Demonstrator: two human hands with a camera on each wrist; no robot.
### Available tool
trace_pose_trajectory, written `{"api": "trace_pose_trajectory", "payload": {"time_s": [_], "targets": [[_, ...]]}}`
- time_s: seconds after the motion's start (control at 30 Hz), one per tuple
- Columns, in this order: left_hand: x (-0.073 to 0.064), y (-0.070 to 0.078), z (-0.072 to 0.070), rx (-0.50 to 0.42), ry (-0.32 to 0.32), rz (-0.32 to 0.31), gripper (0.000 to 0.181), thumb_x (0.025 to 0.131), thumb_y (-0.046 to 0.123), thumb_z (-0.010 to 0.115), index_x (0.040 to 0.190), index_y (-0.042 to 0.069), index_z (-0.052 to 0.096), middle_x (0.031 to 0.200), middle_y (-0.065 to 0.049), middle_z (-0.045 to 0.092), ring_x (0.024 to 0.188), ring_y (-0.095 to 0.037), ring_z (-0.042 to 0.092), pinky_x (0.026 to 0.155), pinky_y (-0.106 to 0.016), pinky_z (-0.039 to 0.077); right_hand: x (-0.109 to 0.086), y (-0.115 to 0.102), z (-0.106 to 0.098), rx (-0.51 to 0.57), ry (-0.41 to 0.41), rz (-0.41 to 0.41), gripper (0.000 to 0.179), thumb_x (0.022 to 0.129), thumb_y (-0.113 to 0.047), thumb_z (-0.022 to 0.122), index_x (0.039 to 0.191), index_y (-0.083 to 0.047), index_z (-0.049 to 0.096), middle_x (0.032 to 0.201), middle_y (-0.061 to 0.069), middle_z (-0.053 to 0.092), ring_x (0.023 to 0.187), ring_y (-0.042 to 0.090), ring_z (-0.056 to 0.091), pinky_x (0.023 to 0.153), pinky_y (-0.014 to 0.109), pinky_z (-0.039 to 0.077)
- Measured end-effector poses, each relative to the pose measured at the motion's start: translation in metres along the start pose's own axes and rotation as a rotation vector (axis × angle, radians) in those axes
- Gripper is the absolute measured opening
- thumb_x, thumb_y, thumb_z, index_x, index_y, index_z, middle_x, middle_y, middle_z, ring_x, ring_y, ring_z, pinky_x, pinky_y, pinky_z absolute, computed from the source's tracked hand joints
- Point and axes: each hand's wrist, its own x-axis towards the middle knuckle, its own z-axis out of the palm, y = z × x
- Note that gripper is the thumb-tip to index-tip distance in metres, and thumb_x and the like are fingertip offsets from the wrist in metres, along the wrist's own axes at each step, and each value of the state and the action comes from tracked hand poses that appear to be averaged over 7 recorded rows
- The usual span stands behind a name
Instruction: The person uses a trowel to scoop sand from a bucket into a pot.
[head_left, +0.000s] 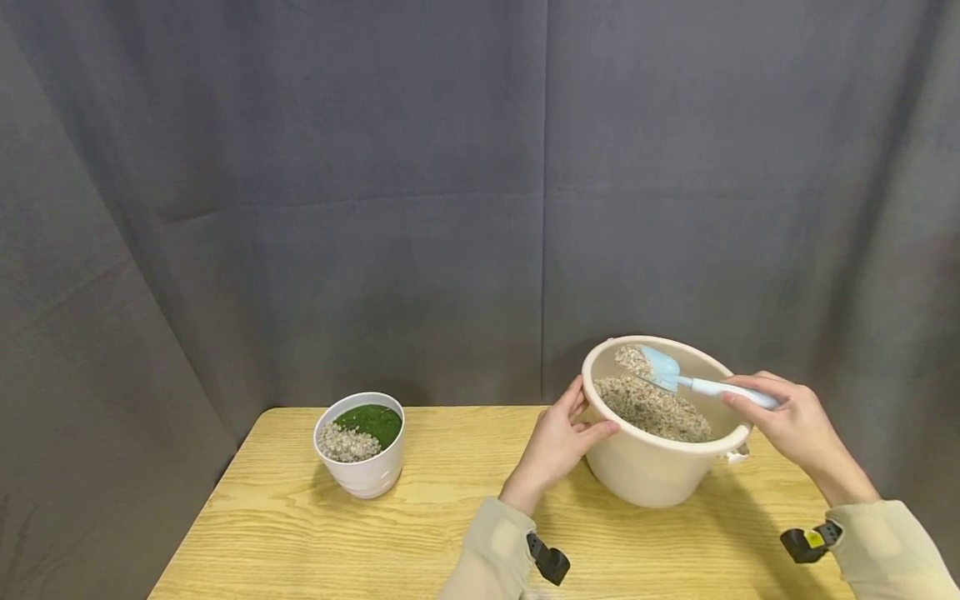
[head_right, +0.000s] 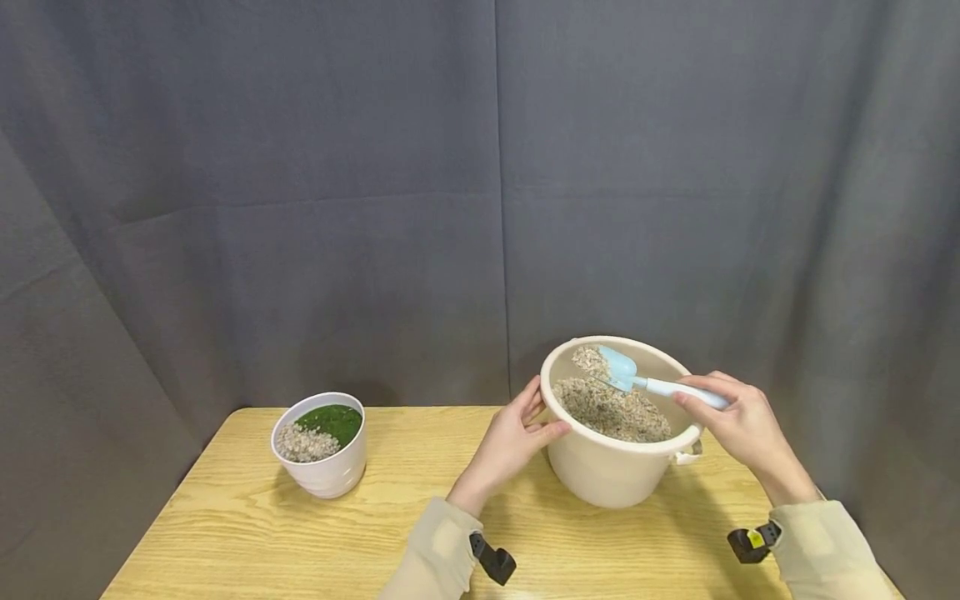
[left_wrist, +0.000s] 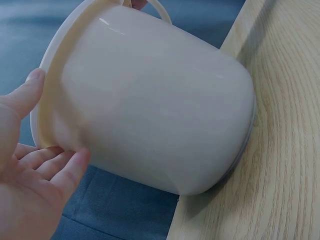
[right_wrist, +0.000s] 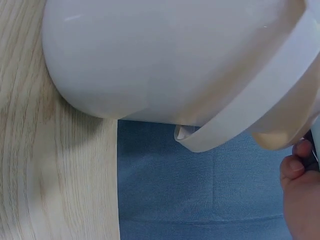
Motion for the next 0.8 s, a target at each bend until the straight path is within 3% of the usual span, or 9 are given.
{"api": "trace_pose_trajectory", "payload": {"time_s": [0.2, 0.57, 0.8], "targets": [[-0.001, -0.001, 0.000, 0.007, -0.001, 0.000, 0.094, 0.084, 0.036, 0.077, 0.156, 0.012, 0.023, 0.152, -0.004, 0.038, 0.131, -0.009, 0.044, 0.098, -0.024, 0.046, -0.002, -0.001, 0.002, -0.003, 0.041, -0.007, 0.018, 0.083, -0.004, 0.078, 0.101, -0.002, 0.075, 0.081, -0.002, 0.067, 0.068, 0.005, 0.052, 0.054, 0.020, 0.041], [-0.002, 0.000, 0.000, -0.002, -0.009, -0.015, 0.093, 0.085, 0.036, 0.077, 0.157, 0.013, 0.022, 0.153, -0.002, 0.037, 0.132, -0.004, 0.041, 0.100, -0.024, 0.044, -0.002, -0.018, -0.002, -0.048, 0.046, -0.007, 0.019, 0.083, -0.011, 0.079, 0.101, -0.005, 0.075, 0.079, -0.004, 0.064, 0.066, 0.007, 0.049, 0.052, 0.022, 0.037], [-0.003, 0.000, -0.002, -0.013, 0.006, -0.035, 0.094, 0.086, 0.039, 0.075, 0.157, 0.013, 0.020, 0.152, -0.009, 0.038, 0.133, -0.013, 0.043, 0.103, -0.029, 0.043, 0.003, -0.035, -0.001, -0.081, 0.040, -0.029, 0.017, 0.085, -0.014, 0.079, 0.100, -0.006, 0.076, 0.081, -0.005, 0.065, 0.067, 0.006, 0.051, 0.054, 0.019, 0.040]]}}
